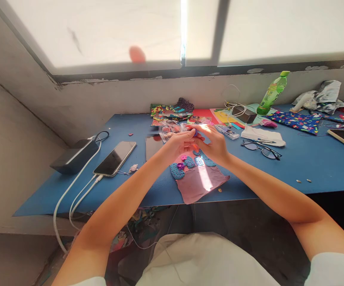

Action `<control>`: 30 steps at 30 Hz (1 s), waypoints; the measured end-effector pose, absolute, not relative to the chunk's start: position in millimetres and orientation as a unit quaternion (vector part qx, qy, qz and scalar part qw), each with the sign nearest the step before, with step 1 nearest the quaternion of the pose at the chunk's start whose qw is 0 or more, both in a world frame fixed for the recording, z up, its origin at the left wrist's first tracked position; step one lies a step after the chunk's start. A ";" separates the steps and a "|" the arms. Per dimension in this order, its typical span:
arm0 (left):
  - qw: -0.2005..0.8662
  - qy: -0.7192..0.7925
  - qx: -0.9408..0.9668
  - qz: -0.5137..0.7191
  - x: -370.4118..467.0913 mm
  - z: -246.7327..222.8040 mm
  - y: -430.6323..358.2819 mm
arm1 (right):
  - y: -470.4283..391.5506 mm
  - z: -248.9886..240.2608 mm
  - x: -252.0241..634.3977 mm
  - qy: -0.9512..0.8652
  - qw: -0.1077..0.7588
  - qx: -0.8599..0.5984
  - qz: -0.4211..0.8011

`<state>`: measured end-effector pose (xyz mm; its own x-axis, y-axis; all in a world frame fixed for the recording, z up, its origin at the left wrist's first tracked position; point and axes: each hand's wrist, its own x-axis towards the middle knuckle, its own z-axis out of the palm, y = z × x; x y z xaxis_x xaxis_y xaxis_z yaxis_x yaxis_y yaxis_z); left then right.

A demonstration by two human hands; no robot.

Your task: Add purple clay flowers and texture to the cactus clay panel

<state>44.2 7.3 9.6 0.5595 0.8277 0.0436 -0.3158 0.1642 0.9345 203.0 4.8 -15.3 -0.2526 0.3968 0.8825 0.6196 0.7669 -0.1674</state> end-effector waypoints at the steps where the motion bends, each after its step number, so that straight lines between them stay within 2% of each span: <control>1: 0.720 0.254 0.511 0.394 44.2 9.4 7.7 | 5.7 -15.7 203.2 -0.783 0.521 -0.321 -0.109; 9: 0.709 0.273 0.530 0.377 45.7 9.3 8.1 | 8.6 -16.5 205.0 -0.801 0.484 -0.333 -0.117; 25: 0.653 0.340 0.528 0.424 43.1 6.7 15.5 | 13.4 -16.7 207.3 -0.781 0.506 -0.343 -0.127; 30: 0.627 0.355 0.548 0.425 41.0 7.2 16.2 | 15.0 -16.9 208.1 -0.797 0.479 -0.347 -0.126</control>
